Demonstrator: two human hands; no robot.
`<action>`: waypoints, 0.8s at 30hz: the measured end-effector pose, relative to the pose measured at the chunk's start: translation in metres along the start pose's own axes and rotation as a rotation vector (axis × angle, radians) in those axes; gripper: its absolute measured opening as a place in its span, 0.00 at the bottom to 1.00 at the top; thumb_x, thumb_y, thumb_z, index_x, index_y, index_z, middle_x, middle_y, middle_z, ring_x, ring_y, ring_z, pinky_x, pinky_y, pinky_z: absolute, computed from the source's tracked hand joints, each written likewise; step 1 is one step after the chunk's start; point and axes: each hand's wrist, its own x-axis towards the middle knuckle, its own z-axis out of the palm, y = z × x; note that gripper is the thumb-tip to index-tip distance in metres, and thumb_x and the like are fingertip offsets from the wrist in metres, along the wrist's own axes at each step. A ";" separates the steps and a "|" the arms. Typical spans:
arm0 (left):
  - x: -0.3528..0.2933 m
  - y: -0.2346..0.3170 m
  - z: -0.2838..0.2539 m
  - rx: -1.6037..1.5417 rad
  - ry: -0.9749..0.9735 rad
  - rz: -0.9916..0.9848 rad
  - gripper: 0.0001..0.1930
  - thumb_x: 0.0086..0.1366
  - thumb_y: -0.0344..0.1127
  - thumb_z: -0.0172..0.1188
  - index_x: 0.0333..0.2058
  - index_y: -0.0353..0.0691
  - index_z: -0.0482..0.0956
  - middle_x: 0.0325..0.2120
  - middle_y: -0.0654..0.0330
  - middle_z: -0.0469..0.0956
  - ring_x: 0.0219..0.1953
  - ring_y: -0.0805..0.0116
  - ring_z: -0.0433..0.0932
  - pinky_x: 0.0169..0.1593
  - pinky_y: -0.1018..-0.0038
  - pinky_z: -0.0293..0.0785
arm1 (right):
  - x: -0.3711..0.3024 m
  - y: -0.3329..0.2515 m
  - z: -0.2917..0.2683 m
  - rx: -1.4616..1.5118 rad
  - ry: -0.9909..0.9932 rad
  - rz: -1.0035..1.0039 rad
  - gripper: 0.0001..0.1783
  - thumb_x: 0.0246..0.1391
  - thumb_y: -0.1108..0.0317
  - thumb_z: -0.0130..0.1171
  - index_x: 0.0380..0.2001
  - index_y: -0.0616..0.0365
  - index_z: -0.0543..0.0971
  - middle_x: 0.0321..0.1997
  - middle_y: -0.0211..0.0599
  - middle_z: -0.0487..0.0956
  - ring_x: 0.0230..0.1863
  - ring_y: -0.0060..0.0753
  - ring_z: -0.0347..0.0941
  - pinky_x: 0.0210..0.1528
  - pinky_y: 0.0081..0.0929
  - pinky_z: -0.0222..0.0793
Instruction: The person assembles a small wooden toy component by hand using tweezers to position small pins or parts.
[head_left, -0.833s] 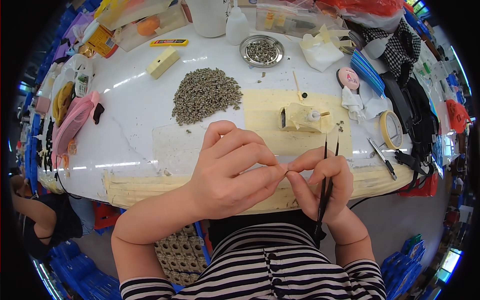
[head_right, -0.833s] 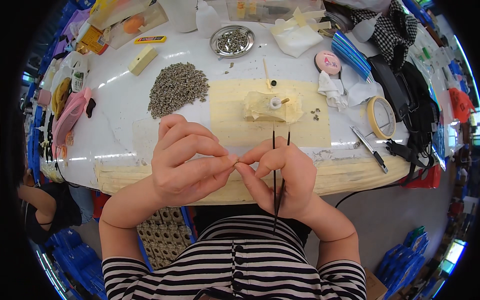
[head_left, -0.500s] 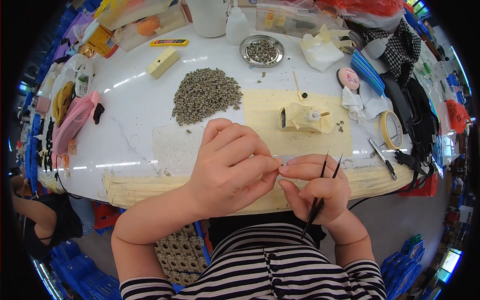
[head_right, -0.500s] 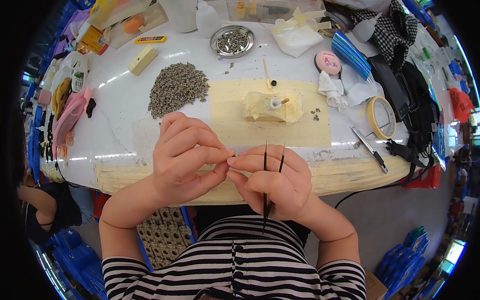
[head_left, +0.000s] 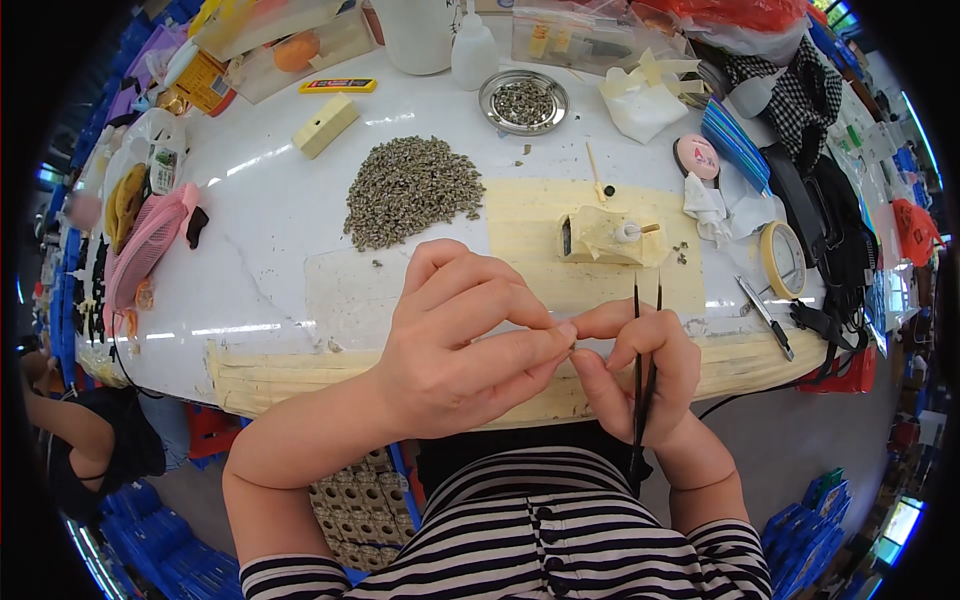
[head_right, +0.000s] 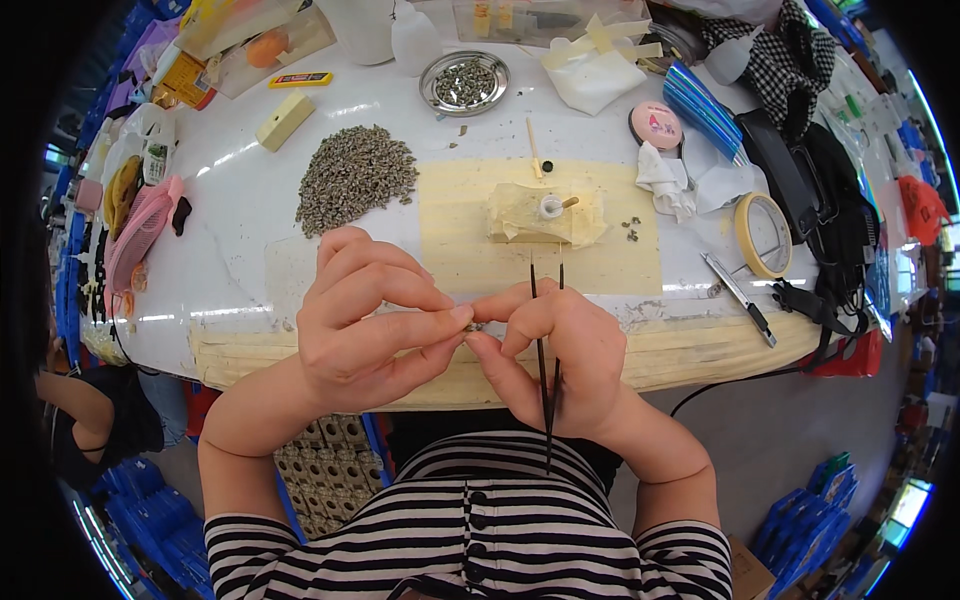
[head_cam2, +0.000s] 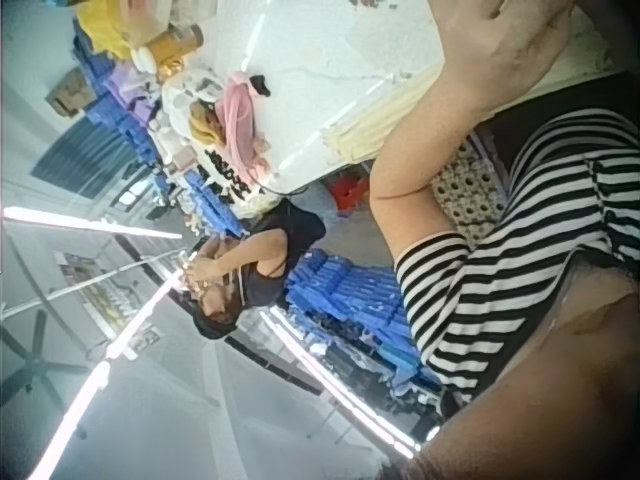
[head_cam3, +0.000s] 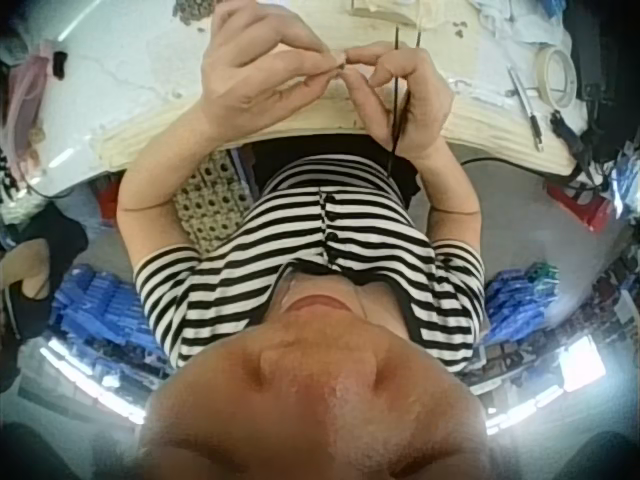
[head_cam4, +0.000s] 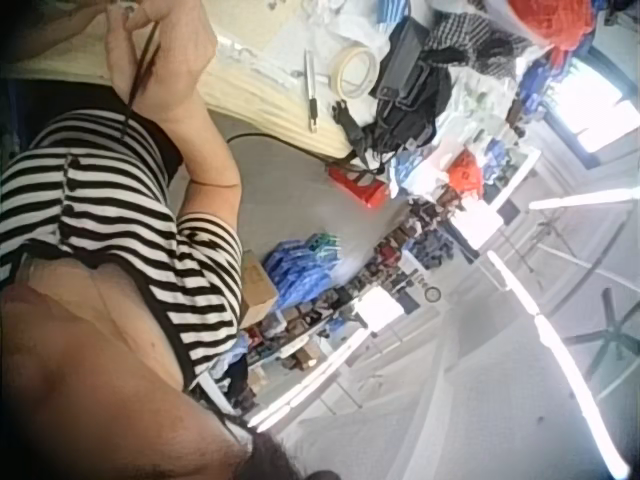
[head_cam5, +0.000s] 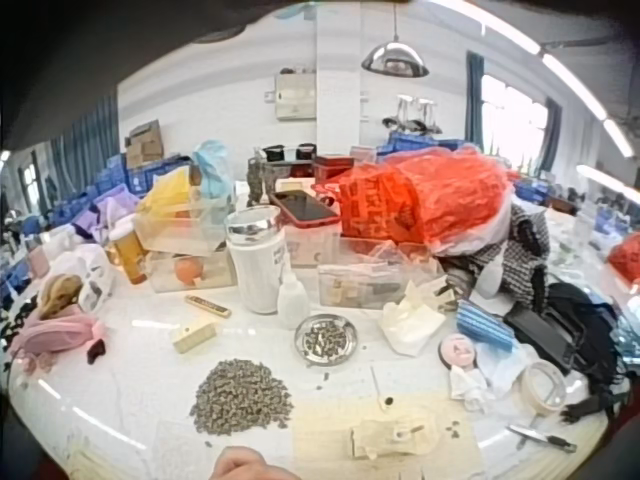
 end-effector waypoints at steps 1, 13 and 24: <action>0.000 0.000 0.000 -0.002 0.001 0.006 0.17 0.39 0.27 0.73 0.33 0.46 0.87 0.30 0.70 0.80 0.34 0.68 0.77 0.40 0.68 0.61 | -0.001 0.000 0.000 0.048 -0.004 0.043 0.17 0.48 0.82 0.70 0.29 0.57 0.70 0.33 0.46 0.84 0.31 0.35 0.81 0.31 0.24 0.73; 0.000 0.001 0.003 0.042 -0.058 -0.069 0.14 0.41 0.25 0.73 0.30 0.46 0.85 0.28 0.68 0.79 0.33 0.67 0.76 0.40 0.68 0.61 | 0.003 0.003 -0.001 -0.085 0.014 -0.211 0.21 0.44 0.83 0.72 0.32 0.54 0.69 0.34 0.44 0.84 0.30 0.36 0.80 0.27 0.25 0.72; 0.001 0.001 -0.001 -0.002 -0.004 -0.007 0.16 0.40 0.27 0.74 0.33 0.46 0.86 0.30 0.69 0.80 0.33 0.68 0.77 0.40 0.68 0.61 | -0.001 0.004 0.000 -0.032 -0.006 -0.050 0.19 0.46 0.83 0.71 0.30 0.55 0.70 0.34 0.45 0.84 0.29 0.35 0.80 0.28 0.24 0.72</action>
